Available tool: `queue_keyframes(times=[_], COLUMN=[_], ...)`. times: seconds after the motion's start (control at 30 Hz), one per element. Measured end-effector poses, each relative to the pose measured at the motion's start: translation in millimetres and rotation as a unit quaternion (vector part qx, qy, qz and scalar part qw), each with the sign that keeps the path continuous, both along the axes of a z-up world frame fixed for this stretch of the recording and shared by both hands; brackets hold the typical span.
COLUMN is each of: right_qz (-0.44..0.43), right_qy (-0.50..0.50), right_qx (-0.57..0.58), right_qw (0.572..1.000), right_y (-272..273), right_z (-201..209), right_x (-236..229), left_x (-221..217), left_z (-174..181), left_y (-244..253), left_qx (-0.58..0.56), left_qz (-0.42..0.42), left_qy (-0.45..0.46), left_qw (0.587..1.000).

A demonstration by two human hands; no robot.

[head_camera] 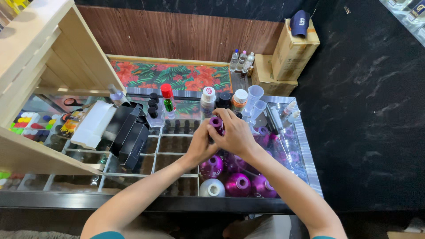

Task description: The person pours liquid from a clear plastic cup into a small purple bottle, then places the bottle into a black plastic tray. The person repeats this process with several other purple bottles.

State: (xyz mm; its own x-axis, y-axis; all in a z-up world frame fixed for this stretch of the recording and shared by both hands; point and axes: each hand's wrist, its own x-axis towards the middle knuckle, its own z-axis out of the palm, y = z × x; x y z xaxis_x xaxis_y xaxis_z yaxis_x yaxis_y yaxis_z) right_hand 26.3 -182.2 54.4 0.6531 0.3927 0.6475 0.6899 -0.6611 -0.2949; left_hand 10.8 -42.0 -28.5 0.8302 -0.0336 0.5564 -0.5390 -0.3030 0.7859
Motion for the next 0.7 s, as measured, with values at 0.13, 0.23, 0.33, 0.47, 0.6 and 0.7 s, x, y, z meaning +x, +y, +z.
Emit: queue_keyframes(times=[0.13,0.23,0.33,0.47,0.6,0.7], right_qz=[-0.09,-0.173,-0.136,-0.133,-0.123,-0.11], right_qy=[-0.115,-0.117,0.062,0.152,0.045,0.007], right_qx=[-0.091,-0.143,-0.21,-0.236,-0.212,-0.191], right_qw=[0.985,0.967,0.966,0.95,0.969,0.975], right_y=[-11,-12,-12,-8,-8,-7], right_z=[-1,6,17,13,-6,-7], right_x=[-6,-7,-8,4,17,14], left_x=[-1,13,16,17,25,21], left_z=[-3,-25,-21,-5,-8,5], left_y=[-20,-25,-24,-13,-1,1], left_qx=[-0.003,0.015,0.043,-0.001,-0.079,-0.073], left_qz=[-0.014,-0.002,0.047,-0.003,-0.098,-0.086], left_qy=[-0.023,-0.093,-0.103,-0.099,-0.043,-0.049], left_qw=[1.0,0.996,0.993,0.995,0.991,0.992])
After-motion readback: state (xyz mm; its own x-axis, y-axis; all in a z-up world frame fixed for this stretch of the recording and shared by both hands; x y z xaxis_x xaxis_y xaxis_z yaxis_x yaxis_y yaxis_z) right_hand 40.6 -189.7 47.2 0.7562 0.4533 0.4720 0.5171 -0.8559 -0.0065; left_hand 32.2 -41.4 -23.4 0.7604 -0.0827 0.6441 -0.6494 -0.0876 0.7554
